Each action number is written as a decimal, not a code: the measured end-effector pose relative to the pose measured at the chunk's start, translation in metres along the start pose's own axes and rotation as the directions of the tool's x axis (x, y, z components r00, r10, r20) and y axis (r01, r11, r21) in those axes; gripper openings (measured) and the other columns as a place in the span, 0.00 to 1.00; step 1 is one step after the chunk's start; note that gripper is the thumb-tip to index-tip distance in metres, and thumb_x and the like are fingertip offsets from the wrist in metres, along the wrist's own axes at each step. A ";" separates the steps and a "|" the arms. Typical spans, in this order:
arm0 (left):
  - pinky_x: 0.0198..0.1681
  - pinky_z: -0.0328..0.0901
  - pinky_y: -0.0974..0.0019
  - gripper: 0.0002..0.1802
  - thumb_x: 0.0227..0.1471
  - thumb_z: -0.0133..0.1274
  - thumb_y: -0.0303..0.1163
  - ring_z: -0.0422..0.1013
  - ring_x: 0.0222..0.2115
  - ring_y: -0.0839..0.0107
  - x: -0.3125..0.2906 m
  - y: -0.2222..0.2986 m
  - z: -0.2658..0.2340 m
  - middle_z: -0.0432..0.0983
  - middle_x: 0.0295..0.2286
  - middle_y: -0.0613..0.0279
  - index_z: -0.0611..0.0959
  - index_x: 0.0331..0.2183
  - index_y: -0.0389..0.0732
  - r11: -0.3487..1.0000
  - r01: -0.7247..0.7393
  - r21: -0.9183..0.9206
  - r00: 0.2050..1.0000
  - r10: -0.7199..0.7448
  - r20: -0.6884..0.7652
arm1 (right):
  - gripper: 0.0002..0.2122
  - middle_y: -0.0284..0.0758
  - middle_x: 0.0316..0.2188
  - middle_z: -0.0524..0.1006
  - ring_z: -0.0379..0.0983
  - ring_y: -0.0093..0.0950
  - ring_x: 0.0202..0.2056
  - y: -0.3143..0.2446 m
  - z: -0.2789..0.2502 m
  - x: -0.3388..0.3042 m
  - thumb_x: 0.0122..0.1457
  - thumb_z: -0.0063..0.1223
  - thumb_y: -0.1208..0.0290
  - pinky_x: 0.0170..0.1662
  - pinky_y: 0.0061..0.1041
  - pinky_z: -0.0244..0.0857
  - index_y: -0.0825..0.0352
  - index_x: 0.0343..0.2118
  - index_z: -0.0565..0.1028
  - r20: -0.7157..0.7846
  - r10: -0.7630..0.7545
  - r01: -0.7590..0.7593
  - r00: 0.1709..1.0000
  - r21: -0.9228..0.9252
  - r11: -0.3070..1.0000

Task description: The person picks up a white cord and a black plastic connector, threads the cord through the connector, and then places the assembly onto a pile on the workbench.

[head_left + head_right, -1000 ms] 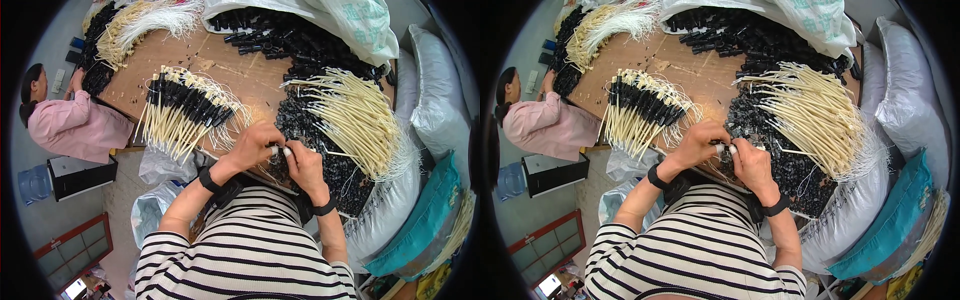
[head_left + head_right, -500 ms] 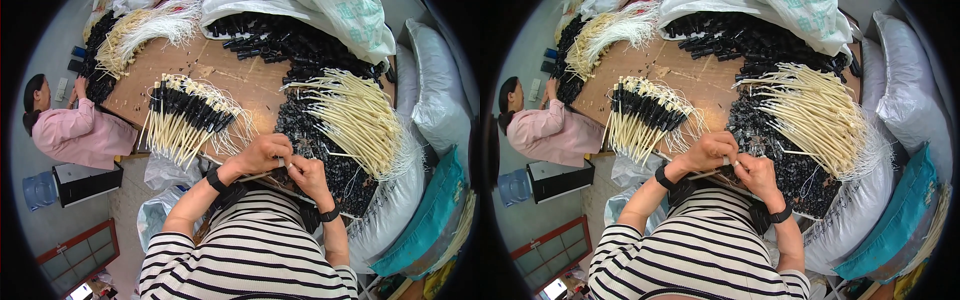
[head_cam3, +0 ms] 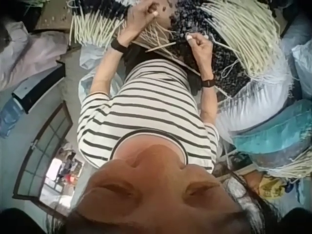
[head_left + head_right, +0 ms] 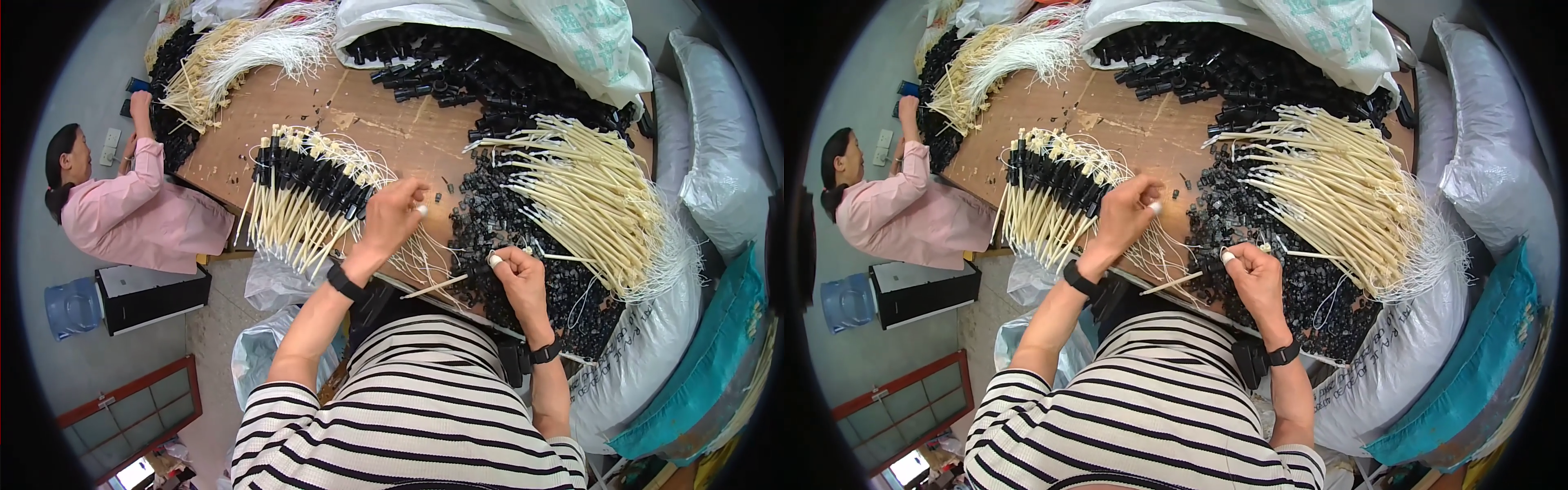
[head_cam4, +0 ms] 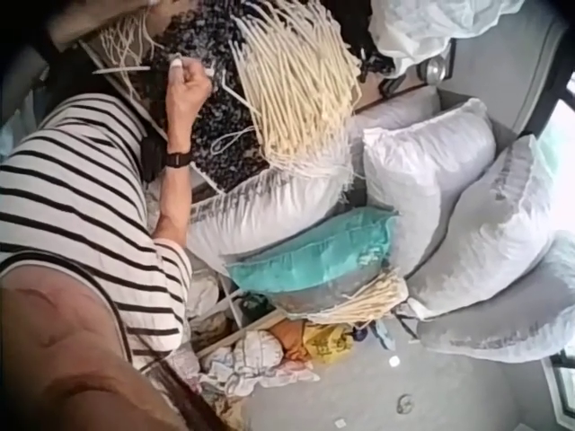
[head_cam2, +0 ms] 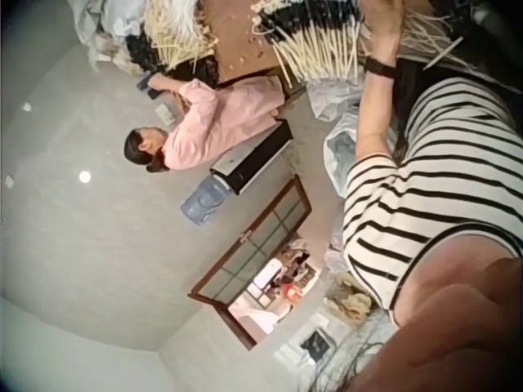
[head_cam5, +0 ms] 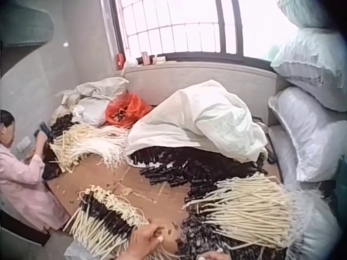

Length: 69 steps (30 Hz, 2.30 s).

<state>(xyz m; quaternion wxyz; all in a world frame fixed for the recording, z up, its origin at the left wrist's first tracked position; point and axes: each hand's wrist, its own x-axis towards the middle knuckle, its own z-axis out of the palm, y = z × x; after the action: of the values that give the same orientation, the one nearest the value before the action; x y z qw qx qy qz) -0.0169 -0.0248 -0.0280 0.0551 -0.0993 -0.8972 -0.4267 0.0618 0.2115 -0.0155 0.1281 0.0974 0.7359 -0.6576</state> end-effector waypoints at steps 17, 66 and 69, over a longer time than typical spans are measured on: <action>0.30 0.66 0.61 0.02 0.41 0.51 0.29 0.70 0.31 0.62 -0.048 0.059 0.029 0.71 0.24 0.62 0.77 0.22 0.42 0.899 -0.436 0.025 0.873 0.430 -0.232 | 0.08 0.29 0.24 0.73 0.67 0.20 0.25 -0.009 0.059 0.030 0.55 0.55 0.71 0.29 0.21 0.61 0.70 0.33 0.77 0.344 -0.259 0.181 0.902 0.242 0.953; 0.23 0.64 0.55 0.08 0.29 0.55 0.28 0.72 0.20 0.52 -0.114 0.030 -0.022 0.71 0.17 0.54 0.76 0.18 0.35 0.884 -0.205 0.421 0.826 0.387 -0.411 | 0.10 0.30 0.18 0.73 0.60 0.20 0.18 -0.082 0.079 -0.014 0.61 0.52 0.68 0.21 0.23 0.55 0.71 0.34 0.78 0.649 -0.346 0.626 0.677 -0.261 0.735; 0.22 0.57 0.58 0.10 0.25 0.55 0.31 0.67 0.17 0.55 -0.104 0.029 -0.022 0.66 0.11 0.54 0.72 0.09 0.37 0.884 -0.216 0.415 0.877 0.363 -0.316 | 0.08 0.29 0.18 0.73 0.60 0.18 0.18 -0.090 0.083 -0.013 0.60 0.53 0.71 0.22 0.21 0.55 0.71 0.31 0.78 0.695 -0.151 0.409 0.703 -0.222 0.885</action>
<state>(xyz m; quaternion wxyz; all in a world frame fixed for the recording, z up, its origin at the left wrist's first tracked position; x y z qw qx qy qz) 0.0910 -0.0376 -0.0113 0.3119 -0.1370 -0.9066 -0.2492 0.0505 0.1193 0.0654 0.2918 -0.2814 0.7557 -0.5144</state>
